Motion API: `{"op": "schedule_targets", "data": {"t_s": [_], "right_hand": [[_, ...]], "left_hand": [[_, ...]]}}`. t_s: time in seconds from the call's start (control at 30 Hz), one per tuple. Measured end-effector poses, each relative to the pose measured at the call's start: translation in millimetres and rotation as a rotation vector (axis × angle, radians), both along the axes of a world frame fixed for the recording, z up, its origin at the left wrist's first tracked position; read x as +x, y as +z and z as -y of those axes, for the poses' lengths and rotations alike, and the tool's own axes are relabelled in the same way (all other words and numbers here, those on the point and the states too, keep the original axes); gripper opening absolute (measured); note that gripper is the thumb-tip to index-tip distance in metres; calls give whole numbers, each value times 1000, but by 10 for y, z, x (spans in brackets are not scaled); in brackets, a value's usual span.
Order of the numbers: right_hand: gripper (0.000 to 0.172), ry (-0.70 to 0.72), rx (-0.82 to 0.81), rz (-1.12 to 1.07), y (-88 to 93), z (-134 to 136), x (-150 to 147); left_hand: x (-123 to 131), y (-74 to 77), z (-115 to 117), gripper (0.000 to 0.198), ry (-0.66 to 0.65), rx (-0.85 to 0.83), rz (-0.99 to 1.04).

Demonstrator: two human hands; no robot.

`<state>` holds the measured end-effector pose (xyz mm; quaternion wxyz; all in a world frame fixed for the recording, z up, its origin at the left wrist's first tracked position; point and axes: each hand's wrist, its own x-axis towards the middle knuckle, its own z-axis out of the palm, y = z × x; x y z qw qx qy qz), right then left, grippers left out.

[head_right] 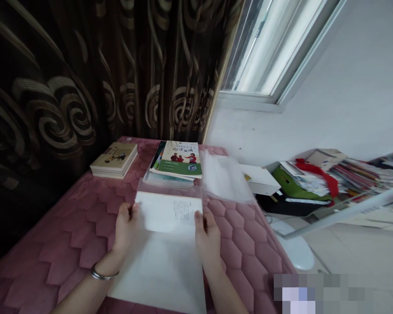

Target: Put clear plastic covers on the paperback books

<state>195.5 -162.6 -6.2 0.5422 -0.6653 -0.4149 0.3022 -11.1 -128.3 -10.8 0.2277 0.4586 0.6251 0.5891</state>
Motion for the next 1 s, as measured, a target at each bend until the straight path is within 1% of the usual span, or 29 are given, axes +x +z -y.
{"op": "schedule_targets", "data": {"t_s": [0.07,0.13,0.3,0.4,0.47,0.53,0.73,0.83,0.93,1.0], "right_hand": [[41,15,-9,-12,28,24,3],[41,-9,1,13,20,25,-4],[42,-58,4,133,-87,-11,-38],[39,-81,21,167,-119,-15,-57],[37,-85,39,159,-112,-9,-71],[36,-88,54,130,-99,-1,-84],[37,-97,51,49,-117,9,-91],[35,-96,56,25,-120,14,-92],[33,-94,52,11,-97,24,-102],[34,-93,51,-4,-86,28,-107]], "left_hand": [[-4,-18,-5,17,-14,-12,-3],[-5,-23,-8,16,-17,-27,-7],[-11,-11,-15,17,6,-36,21],[-32,-19,-17,22,-47,-67,100],[-46,-26,-20,23,-100,-84,158],[-56,-28,-26,25,-125,-83,198],[-71,-28,-62,29,-96,-83,214],[-70,-30,-74,30,-105,-78,254],[-54,-37,-77,28,-69,-53,302],[-41,-47,-74,32,-60,-37,351]]}}
